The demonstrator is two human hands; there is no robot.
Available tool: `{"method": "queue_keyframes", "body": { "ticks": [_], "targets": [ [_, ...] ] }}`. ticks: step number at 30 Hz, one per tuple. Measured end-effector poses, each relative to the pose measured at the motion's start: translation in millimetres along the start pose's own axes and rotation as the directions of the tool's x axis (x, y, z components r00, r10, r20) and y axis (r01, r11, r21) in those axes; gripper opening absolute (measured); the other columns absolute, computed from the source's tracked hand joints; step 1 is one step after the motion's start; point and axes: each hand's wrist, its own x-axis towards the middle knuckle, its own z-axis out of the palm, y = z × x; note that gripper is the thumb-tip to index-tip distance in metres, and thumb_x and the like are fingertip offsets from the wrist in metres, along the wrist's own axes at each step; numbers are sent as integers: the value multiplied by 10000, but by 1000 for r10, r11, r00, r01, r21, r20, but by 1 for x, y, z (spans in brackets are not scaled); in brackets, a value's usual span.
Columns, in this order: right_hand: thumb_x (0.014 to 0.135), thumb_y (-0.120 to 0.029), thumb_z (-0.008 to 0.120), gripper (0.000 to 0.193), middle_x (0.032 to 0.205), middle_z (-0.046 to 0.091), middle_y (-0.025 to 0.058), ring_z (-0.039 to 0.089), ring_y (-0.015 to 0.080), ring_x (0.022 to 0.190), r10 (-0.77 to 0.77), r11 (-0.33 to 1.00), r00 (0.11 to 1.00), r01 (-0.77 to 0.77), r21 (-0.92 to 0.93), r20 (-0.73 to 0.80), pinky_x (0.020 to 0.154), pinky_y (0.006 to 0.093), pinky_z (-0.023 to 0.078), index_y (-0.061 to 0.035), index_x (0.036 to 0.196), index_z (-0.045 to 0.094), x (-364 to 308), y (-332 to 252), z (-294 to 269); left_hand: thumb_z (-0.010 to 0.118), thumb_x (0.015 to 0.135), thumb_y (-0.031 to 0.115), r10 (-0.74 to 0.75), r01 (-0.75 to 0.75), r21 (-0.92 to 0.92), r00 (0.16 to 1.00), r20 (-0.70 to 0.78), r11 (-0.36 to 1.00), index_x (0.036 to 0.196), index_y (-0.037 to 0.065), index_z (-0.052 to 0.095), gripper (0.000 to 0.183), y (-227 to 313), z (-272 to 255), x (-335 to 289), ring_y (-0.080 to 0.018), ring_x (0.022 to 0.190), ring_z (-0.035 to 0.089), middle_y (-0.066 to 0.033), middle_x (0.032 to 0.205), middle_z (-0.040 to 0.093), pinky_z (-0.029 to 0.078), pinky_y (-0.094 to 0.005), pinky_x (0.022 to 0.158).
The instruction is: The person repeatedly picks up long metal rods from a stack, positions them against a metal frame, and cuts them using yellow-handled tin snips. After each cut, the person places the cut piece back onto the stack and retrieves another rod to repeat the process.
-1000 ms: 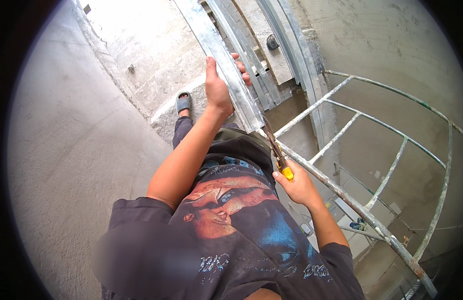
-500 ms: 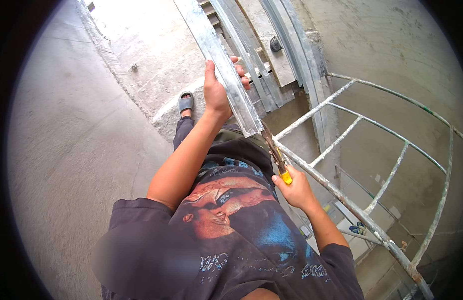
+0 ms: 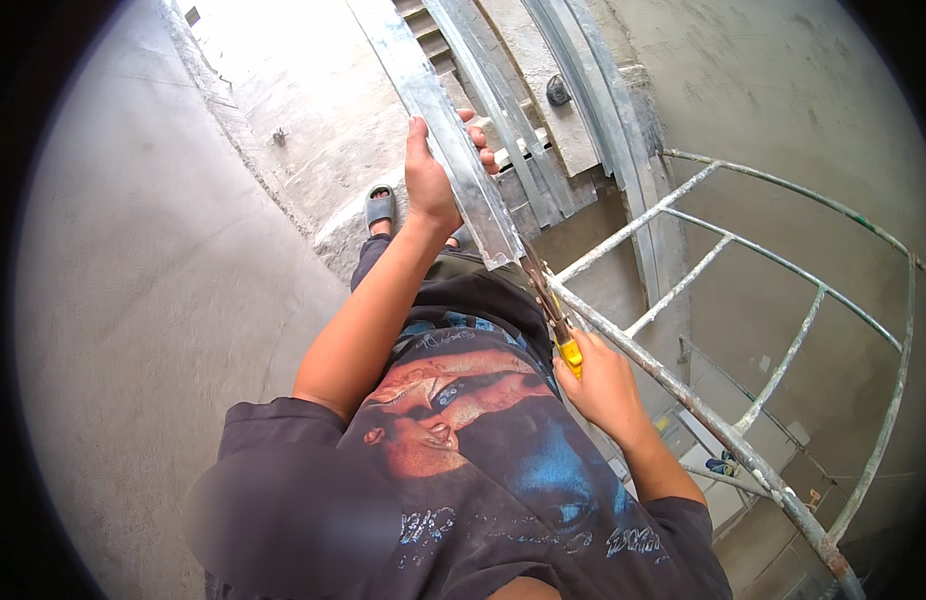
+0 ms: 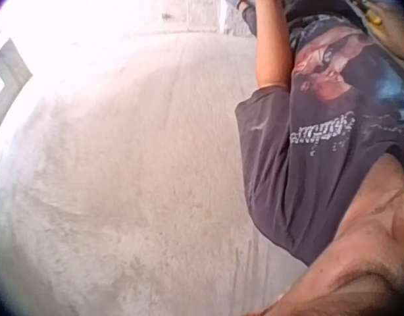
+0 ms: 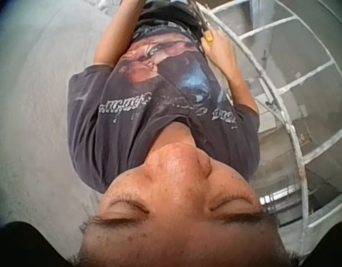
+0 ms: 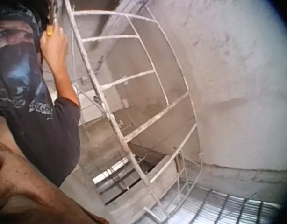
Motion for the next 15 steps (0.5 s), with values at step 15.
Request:
{"method": "queue_keyframes", "body": {
  "ticks": [15],
  "targets": [
    [850, -146, 658, 466, 1186, 669, 182, 634, 343, 1106, -28, 973, 993, 0, 230, 117, 969, 400, 496, 16, 1286, 623, -6, 50, -21, 286, 1046, 583, -10, 10, 10, 1000, -5, 1000, 1283, -28, 461, 678, -6, -7, 7, -213, 759, 564, -93, 898, 553, 502, -371, 703]
  ]
}}
